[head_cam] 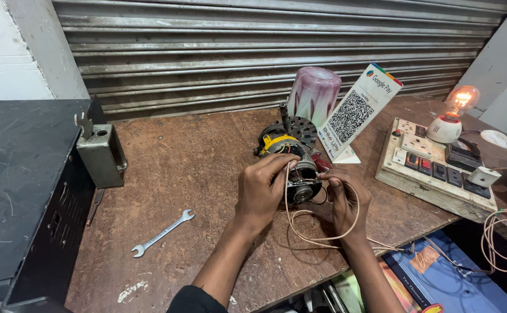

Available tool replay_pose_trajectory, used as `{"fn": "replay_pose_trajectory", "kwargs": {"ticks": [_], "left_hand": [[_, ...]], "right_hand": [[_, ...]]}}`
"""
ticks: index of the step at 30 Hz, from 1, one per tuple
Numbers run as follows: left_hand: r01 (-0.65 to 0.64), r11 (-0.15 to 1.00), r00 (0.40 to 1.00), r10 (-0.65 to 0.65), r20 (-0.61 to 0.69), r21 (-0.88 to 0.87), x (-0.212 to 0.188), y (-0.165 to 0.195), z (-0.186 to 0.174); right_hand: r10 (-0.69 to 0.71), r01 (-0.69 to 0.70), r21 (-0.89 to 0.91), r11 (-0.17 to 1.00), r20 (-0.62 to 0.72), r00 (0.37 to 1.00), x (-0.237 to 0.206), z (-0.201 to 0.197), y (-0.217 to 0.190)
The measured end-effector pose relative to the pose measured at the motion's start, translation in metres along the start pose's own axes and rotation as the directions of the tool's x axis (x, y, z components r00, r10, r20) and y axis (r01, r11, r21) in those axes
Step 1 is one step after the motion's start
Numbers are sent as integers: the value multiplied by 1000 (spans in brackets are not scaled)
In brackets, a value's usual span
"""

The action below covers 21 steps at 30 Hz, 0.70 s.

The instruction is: The person connects a copper wire to a yellow motor on a workbench and repeatedly touches the wire to different points on the motor while a test light bulb illuminates. The person adjusts the wire contact and repositions the motor during the test.

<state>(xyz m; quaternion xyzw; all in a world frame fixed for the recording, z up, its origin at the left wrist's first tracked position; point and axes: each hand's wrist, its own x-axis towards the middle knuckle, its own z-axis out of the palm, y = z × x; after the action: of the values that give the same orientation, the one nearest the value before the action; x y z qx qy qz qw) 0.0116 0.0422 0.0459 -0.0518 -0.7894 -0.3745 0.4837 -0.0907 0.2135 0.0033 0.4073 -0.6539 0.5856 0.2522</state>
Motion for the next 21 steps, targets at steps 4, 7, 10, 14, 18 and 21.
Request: {"fn": "replay_pose_trajectory", "kwargs": {"ticks": [4,7,10,14,18,21], "left_hand": [[-10,1000,1000,10,-7,9,-1,-3,2],[-32,999,999,32,-20,4,-2,-3,2],[-25,1000,999,25,-22,0,-1,-2,2],[-21,1000,999,22,-24,6,-1,0,1],[-16,1000,1000,15,-10,-10,0,3,-1],[-32,996,999,29,-34,-88,-1,6,-7]], "right_hand": [[-5,5,-9,1000,-12,1000,0,0,2],[11,-11,11,1000,-13,1000,-1,0,1],[14,-14,-12,1000,-6,1000,-1,0,0],[15,-14,10,1000,-7,1000,-1,0,-1],[11,-11,43,999,1,1000,-2,-1,-5],[13,-14,59,998,5,1000,-2,1,-7]]}}
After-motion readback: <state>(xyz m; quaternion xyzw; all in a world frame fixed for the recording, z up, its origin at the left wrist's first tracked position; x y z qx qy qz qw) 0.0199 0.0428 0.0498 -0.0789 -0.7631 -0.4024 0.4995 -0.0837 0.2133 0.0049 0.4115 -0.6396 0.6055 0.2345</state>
